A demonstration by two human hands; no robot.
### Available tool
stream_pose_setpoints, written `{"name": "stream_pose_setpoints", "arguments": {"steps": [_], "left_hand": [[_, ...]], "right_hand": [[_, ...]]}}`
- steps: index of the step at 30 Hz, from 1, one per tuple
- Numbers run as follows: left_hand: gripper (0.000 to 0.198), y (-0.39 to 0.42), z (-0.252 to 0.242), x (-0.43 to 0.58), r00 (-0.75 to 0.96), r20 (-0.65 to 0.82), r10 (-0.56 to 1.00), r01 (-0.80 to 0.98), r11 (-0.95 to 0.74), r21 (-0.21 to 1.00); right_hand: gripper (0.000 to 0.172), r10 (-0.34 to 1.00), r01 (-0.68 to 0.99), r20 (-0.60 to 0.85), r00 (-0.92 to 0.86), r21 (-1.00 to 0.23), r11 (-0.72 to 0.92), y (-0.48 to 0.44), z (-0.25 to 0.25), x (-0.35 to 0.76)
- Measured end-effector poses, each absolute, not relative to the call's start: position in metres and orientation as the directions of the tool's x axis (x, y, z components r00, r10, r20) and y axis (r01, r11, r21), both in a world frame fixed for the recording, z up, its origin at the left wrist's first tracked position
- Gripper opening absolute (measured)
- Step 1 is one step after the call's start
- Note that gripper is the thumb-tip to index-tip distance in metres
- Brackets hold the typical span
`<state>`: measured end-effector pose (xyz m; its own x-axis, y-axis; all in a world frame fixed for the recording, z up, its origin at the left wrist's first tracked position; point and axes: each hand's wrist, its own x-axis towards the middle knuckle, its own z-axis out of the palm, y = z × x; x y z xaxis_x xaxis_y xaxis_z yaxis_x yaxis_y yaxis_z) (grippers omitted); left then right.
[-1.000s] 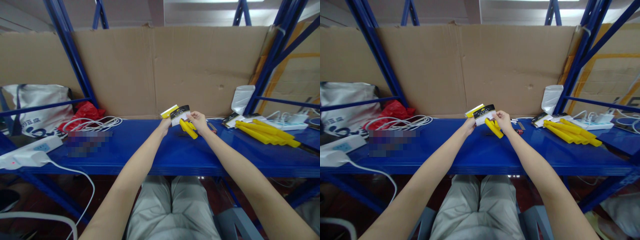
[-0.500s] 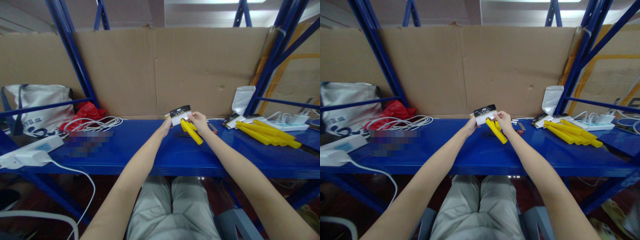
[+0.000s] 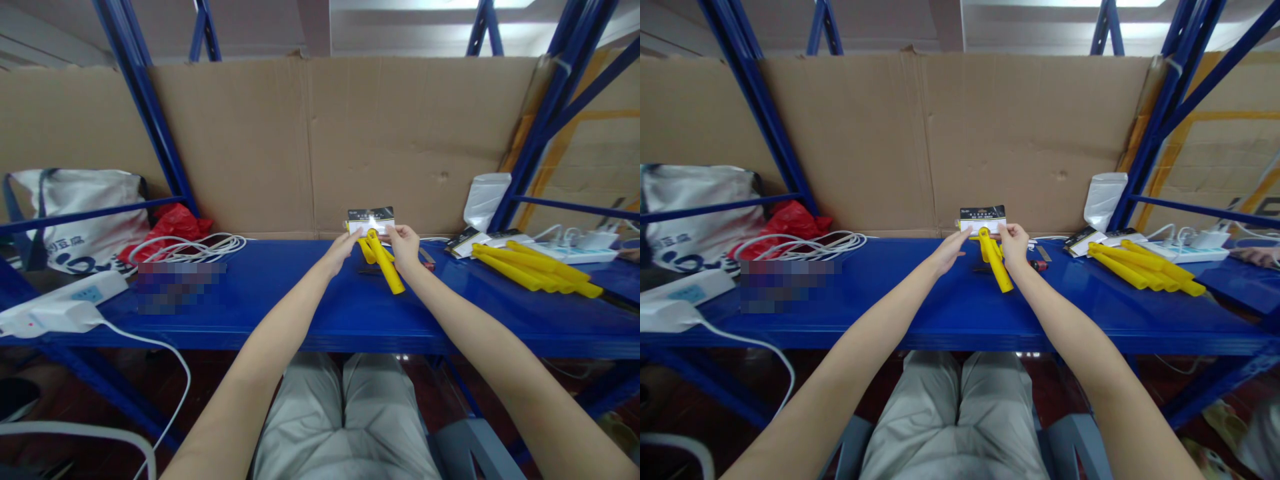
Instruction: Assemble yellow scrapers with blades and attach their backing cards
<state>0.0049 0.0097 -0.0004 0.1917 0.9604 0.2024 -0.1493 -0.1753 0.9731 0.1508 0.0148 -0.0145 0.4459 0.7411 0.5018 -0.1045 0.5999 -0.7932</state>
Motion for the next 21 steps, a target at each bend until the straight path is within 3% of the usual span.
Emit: {"name": "stream_pose_setpoints", "arguments": {"steps": [3, 6, 11, 16, 21], "left_hand": [[0.016, 0.007, -0.003, 0.009, 0.149, 0.147, 0.978, -0.189, -0.118, 0.975], [0.016, 0.009, -0.004, 0.012, 0.161, 0.116, 0.980, -0.343, -0.055, 0.938], [0.011, 0.015, -0.005, 0.012, 0.094, 0.226, 0.970, -0.524, -0.145, 0.839], [0.009, 0.019, -0.007, 0.012, 0.019, 0.238, 0.971, -0.526, -0.193, 0.829], [0.025, 0.015, -0.005, 0.011, -0.074, 0.225, 0.972, -0.501, -0.231, 0.834]], "right_hand": [[0.019, 0.751, -0.105, 0.499, 0.432, -0.800, 0.591, 0.015, -0.016, 0.149], [0.020, 0.771, -0.098, 0.494, 0.402, -0.814, 0.572, 0.015, -0.018, 0.147], [0.016, 0.803, -0.089, 0.478, 0.356, -0.838, 0.538, 0.014, -0.018, 0.145], [0.011, 0.825, -0.106, 0.441, 0.355, -0.857, 0.504, 0.013, -0.017, 0.143], [0.018, 0.831, -0.085, 0.420, 0.364, -0.874, 0.479, 0.014, -0.018, 0.141]]}}
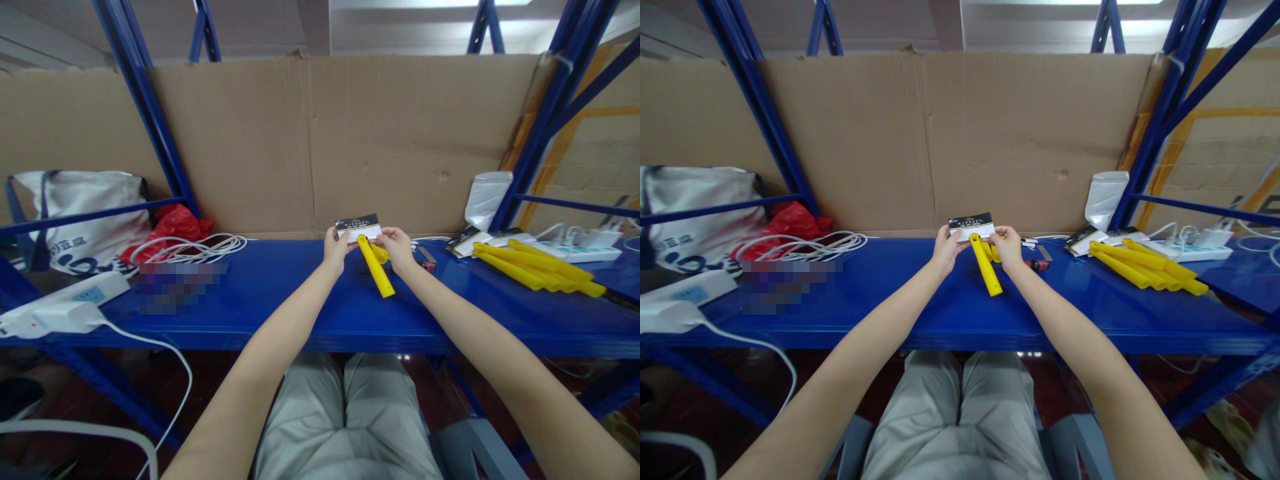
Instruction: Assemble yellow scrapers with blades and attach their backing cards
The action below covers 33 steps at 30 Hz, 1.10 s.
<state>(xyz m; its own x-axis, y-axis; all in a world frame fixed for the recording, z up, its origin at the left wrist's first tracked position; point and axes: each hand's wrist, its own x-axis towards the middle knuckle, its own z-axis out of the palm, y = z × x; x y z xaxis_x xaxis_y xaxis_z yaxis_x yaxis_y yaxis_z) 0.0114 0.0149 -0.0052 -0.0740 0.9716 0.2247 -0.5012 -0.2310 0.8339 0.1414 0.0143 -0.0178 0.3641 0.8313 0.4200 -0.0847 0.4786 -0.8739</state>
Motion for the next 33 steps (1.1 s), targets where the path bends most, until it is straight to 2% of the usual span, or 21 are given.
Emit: {"name": "stream_pose_setpoints", "arguments": {"steps": [3, 8, 11, 14, 17, 20, 25, 33], "left_hand": [[0.042, 0.011, -0.004, 0.011, -0.102, 0.223, 0.970, -0.481, -0.244, 0.842], [0.061, 0.007, -0.005, 0.011, -0.097, 0.257, 0.962, -0.469, -0.272, 0.841], [0.061, 0.005, -0.003, 0.011, -0.099, 0.247, 0.964, -0.457, -0.265, 0.849], [0.053, 0.004, 0.000, 0.010, -0.106, 0.203, 0.973, -0.437, -0.229, 0.870], [0.046, 0.006, 0.000, 0.010, -0.125, 0.176, 0.977, -0.428, -0.213, 0.878], [0.040, 0.008, -0.001, 0.010, -0.143, 0.159, 0.977, -0.415, -0.205, 0.886], [0.035, 0.009, -0.003, 0.010, -0.172, 0.118, 0.978, -0.393, -0.178, 0.902], [0.041, 0.006, -0.003, 0.009, -0.130, 0.094, 0.987, -0.378, -0.137, 0.916]], "right_hand": [[0.022, 0.807, -0.017, 0.444, 0.390, -0.872, 0.488, 0.014, -0.018, 0.141], [0.017, 0.769, 0.159, 0.544, 0.337, -0.837, 0.523, 0.011, -0.019, 0.140], [0.016, 0.711, 0.321, 0.637, 0.298, -0.768, 0.554, 0.008, -0.019, 0.142], [0.016, 0.632, 0.522, 0.744, 0.219, -0.636, 0.568, 0.005, -0.018, 0.144], [0.014, 0.591, 0.648, 0.798, 0.116, -0.512, 0.564, 0.000, -0.017, 0.142], [0.015, 0.640, 0.690, 0.768, 0.033, -0.481, 0.541, -0.002, -0.018, 0.139], [0.029, 0.713, 0.709, 0.700, -0.030, -0.488, 0.509, -0.004, -0.021, 0.134], [0.014, 0.728, 0.762, 0.656, -0.202, -0.362, 0.537, -0.006, -0.018, 0.134]]}}
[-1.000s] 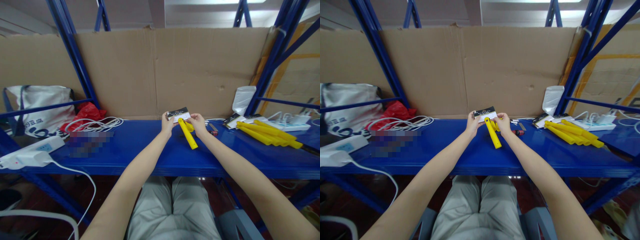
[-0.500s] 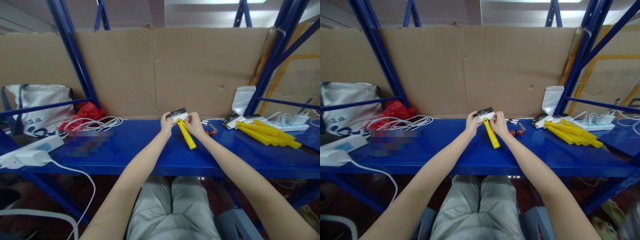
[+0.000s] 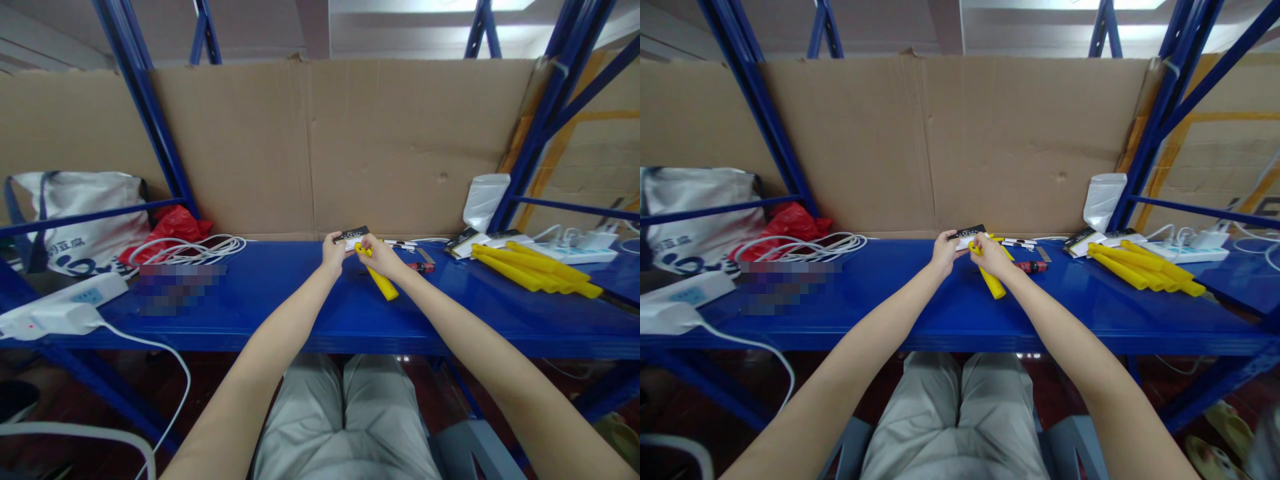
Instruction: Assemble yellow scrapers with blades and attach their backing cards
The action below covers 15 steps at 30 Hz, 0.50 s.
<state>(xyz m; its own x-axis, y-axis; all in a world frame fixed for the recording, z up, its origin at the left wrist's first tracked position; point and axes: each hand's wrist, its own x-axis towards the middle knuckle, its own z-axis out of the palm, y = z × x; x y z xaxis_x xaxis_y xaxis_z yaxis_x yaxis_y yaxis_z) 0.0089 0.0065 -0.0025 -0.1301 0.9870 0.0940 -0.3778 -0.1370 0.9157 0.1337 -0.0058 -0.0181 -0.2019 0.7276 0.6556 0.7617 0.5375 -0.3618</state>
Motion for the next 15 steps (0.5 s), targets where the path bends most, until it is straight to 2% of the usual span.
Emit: {"name": "stream_pose_setpoints", "arguments": {"steps": [5, 9, 15], "left_hand": [[0.042, 0.005, 0.000, 0.009, -0.136, 0.106, 0.985, -0.400, -0.152, 0.904], [0.042, 0.006, 0.002, 0.010, -0.095, 0.121, 0.988, -0.450, -0.151, 0.880], [0.038, 0.004, 0.001, 0.015, -0.035, 0.133, 0.990, -0.448, -0.135, 0.884]], "right_hand": [[0.020, 0.723, 0.756, 0.629, -0.285, -0.316, 0.573, -0.009, -0.010, 0.137], [0.017, 0.705, 0.788, 0.655, -0.272, -0.269, 0.554, -0.016, 0.001, 0.144], [0.021, 0.729, 0.849, 0.586, -0.354, -0.126, 0.513, -0.018, 0.010, 0.156]]}}
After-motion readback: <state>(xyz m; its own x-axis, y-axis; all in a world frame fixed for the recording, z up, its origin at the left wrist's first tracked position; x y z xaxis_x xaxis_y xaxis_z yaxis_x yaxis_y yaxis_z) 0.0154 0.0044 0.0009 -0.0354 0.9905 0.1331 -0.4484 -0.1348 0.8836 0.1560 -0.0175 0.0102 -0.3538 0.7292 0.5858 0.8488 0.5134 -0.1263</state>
